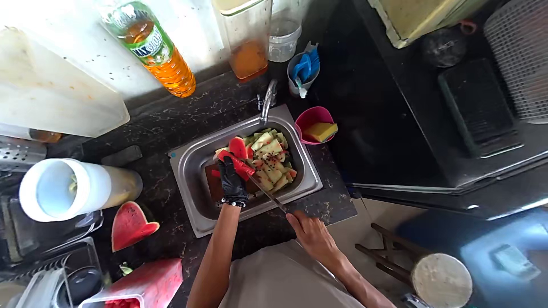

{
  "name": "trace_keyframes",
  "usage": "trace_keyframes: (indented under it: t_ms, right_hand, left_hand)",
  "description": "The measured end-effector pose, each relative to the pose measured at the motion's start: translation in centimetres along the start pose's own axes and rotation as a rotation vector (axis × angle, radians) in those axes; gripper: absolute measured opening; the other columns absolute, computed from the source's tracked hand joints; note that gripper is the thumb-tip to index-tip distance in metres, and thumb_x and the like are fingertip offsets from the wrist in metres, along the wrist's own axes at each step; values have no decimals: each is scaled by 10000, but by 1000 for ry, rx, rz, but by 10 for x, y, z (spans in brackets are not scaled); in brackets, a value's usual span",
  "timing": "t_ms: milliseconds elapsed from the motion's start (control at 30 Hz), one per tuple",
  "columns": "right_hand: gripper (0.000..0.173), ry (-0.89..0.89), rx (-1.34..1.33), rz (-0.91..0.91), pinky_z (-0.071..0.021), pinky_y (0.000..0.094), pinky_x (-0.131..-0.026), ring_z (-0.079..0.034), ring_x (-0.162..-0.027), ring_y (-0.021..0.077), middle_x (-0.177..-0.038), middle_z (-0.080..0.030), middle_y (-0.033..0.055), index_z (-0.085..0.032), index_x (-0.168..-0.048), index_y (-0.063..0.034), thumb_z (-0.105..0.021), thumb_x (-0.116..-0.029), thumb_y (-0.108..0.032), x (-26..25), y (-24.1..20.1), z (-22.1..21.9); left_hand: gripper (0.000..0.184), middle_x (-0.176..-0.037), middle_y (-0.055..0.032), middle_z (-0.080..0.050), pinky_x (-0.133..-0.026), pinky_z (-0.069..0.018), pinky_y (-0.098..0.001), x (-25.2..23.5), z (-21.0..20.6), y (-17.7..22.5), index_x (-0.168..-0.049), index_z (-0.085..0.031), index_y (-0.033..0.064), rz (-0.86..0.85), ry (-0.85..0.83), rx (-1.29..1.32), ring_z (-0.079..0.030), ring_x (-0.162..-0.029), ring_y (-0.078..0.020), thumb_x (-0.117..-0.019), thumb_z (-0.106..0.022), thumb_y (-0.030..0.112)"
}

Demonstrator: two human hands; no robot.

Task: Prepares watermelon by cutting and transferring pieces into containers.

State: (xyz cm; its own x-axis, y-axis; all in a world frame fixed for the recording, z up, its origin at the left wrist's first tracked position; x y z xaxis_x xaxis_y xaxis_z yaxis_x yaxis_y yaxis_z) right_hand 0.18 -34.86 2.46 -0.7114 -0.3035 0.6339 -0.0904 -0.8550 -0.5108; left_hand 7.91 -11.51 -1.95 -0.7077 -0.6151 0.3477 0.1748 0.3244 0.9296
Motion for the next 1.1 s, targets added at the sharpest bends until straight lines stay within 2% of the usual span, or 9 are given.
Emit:
trace_keyframes:
  t_ms: [167,300,500,600,667,767,1000,1067,1100]
  right_hand:
    - [667,2,35,-1,-521,515,-654,-657,-711,313,-705,-602,105,-641,-996,-78,-259,-1064,-621,-4,-2,0]
    - [673,27,92,-32,-546,555,-709,-704,-793,365,-777,-668,149,-645,-1095,-52,-278,-1064,-616,-13,-5,-8]
    - [616,-283,-815,-171,-449,268,-457,-495,-473,109,-587,-486,-12,-547,-889,-75,-191,-1107,-527,-29,-6,-29]
    - [660,-150,-551,-181,-487,346,-519,-540,-525,157,-625,-524,17,-601,-906,-71,-192,-1100,-550,-33,-4,-23]
    - [675,-51,-317,-132,-518,476,-668,-620,-678,249,-722,-595,84,-662,-971,-55,-228,-1094,-556,-31,0,-13]
    - [654,-35,-136,-55,-515,513,-703,-645,-739,288,-748,-610,107,-663,-991,-64,-256,-1086,-567,-24,-2,1]
    - [704,-39,-298,-215,-532,518,-731,-652,-750,287,-786,-635,119,-669,-998,-36,-203,-1097,-553,-33,11,-7]
    - [670,1,-268,-171,-528,518,-730,-655,-756,286,-779,-633,114,-670,-1004,-43,-234,-1098,-543,-30,7,-3]
    - [649,36,-259,-127,-522,502,-696,-642,-720,270,-745,-613,96,-662,-989,-52,-247,-1096,-539,-28,7,-4]
  left_hand:
    - [526,-1404,-108,-585,-1017,-531,-486,-29,22,-69,-1532,-409,170,-56,-24,65,-607,-1238,-227,-1090,-400,455]
    - [460,-1339,-113,-574,-1007,-513,-396,-4,0,-16,-1501,-399,112,14,93,-27,-596,-1172,-172,-1121,-343,365]
    - [498,-1470,-173,-519,-1101,-442,-436,-1,-15,-25,-1542,-373,81,94,274,-64,-539,-1305,-240,-1123,-360,349]
    - [482,-1427,-159,-549,-1069,-460,-441,-2,-14,-21,-1502,-432,79,126,232,-66,-556,-1265,-227,-1127,-326,363]
    - [490,-1407,-158,-559,-1047,-481,-442,-3,-12,-20,-1500,-431,77,120,187,-58,-571,-1241,-220,-1125,-325,375]
    - [494,-1416,-157,-557,-1054,-477,-426,-5,-12,-17,-1513,-418,82,76,157,-76,-573,-1238,-208,-1121,-340,373]
    - [516,-1523,-65,-503,-1150,-411,-386,-20,0,-51,-1567,-370,171,-58,122,-230,-503,-1365,-152,-1105,-394,399]
    - [444,-1319,-95,-648,-878,-576,-260,-45,12,-104,-1478,-477,76,-516,85,-136,-656,-1120,-103,-1116,-379,314]
    - [374,-1207,-73,-684,-798,-588,-264,-45,10,-99,-1395,-547,73,-472,21,36,-677,-1010,-93,-1121,-355,241]
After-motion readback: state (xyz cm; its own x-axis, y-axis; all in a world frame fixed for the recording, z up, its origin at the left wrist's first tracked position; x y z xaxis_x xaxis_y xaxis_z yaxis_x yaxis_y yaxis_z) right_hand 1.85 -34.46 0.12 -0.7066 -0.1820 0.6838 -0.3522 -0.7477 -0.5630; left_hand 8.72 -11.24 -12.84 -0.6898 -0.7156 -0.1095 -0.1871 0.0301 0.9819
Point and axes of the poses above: each hand's wrist, its own x-axis away from the middle knuckle, its own z-axis out of the back of the hand, y = z × x, the point moved 1 cm from there along -x, towards the middle knuckle
